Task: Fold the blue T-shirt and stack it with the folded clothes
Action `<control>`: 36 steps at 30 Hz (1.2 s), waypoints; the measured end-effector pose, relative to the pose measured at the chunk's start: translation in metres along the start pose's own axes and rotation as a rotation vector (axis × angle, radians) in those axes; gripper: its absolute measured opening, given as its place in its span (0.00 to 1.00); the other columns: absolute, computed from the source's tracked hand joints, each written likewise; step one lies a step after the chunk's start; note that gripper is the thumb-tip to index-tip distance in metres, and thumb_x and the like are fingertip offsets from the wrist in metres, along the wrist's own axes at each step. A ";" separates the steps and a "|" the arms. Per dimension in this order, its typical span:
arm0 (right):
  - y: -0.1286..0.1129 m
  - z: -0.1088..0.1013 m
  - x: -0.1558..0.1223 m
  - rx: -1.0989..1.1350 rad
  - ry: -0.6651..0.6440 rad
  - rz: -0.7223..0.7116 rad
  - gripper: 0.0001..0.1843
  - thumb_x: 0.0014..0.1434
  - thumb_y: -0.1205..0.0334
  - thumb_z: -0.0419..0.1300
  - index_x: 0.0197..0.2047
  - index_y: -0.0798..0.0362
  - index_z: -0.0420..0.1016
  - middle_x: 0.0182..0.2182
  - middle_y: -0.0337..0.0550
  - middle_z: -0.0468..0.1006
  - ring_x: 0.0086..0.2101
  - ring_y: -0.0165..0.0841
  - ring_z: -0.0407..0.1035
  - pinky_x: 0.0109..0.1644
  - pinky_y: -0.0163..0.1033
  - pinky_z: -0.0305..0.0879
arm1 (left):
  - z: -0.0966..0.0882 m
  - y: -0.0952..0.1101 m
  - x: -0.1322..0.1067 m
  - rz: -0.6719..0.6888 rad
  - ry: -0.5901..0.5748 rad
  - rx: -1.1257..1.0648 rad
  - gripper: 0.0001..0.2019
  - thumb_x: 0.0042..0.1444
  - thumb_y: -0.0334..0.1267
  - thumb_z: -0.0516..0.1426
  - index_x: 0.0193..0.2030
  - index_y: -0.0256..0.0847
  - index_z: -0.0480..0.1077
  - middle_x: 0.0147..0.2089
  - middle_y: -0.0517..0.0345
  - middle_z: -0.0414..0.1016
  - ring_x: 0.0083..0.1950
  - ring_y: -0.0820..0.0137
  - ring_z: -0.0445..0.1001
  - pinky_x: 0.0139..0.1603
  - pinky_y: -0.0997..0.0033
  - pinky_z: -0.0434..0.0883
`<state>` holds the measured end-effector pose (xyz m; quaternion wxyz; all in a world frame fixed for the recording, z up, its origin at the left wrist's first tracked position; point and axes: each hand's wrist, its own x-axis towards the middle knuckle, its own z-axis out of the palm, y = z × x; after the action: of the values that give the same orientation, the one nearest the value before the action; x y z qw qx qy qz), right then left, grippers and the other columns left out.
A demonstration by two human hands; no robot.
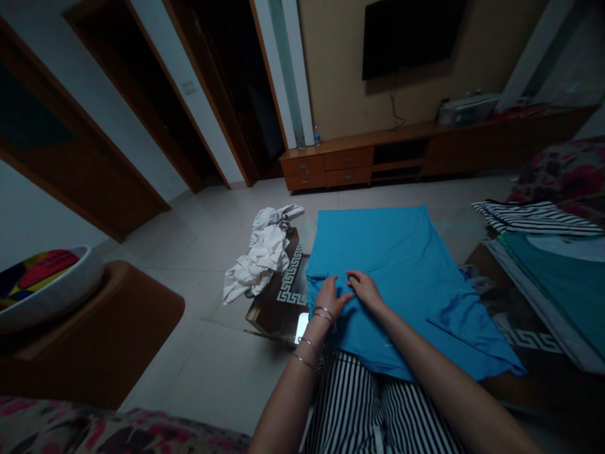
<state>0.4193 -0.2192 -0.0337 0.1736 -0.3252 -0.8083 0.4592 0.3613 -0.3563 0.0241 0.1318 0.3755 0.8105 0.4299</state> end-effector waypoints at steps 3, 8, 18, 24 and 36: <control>0.009 -0.010 0.000 -0.008 0.066 -0.011 0.20 0.62 0.65 0.48 0.54 0.59 0.72 0.45 0.51 0.78 0.39 0.32 0.74 0.48 0.38 0.69 | -0.001 -0.001 -0.033 0.226 -0.134 0.202 0.26 0.53 0.37 0.62 0.58 0.41 0.62 0.59 0.47 0.67 0.60 0.63 0.65 0.60 0.62 0.64; -0.015 -0.002 0.012 -0.190 0.040 -0.282 0.15 0.60 0.67 0.55 0.49 0.57 0.76 0.46 0.48 0.76 0.46 0.32 0.69 0.55 0.36 0.61 | -0.032 -0.024 -0.086 0.126 0.034 0.476 0.25 0.52 0.31 0.60 0.57 0.40 0.63 0.56 0.48 0.64 0.57 0.58 0.63 0.57 0.56 0.63; -0.083 0.060 0.054 -0.536 -0.235 -0.344 0.16 0.60 0.53 0.58 0.49 0.48 0.77 0.48 0.44 0.77 0.50 0.37 0.67 0.51 0.38 0.59 | -0.035 -0.054 -0.107 -0.042 0.110 0.565 0.11 0.54 0.24 0.53 0.43 0.38 0.68 0.43 0.53 0.68 0.48 0.63 0.65 0.49 0.65 0.63; -0.087 0.070 0.068 -0.625 -0.174 -0.347 0.13 0.61 0.59 0.57 0.46 0.52 0.77 0.46 0.49 0.76 0.50 0.41 0.65 0.53 0.42 0.57 | -0.038 -0.062 -0.112 -0.074 0.057 0.560 0.12 0.52 0.21 0.52 0.38 0.38 0.70 0.41 0.53 0.67 0.45 0.65 0.66 0.46 0.68 0.63; -0.064 0.032 0.018 -0.621 0.085 -0.363 0.20 0.67 0.67 0.45 0.57 0.55 0.69 0.58 0.52 0.66 0.58 0.39 0.58 0.60 0.44 0.55 | -0.051 -0.059 -0.064 0.179 0.200 0.762 0.23 0.61 0.28 0.43 0.61 0.35 0.65 0.64 0.46 0.63 0.67 0.60 0.56 0.63 0.56 0.59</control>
<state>0.3645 -0.2502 0.0042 0.1785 -0.2325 -0.9458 0.1397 0.3486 -0.4539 0.0010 -0.1343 0.4229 0.8847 0.1430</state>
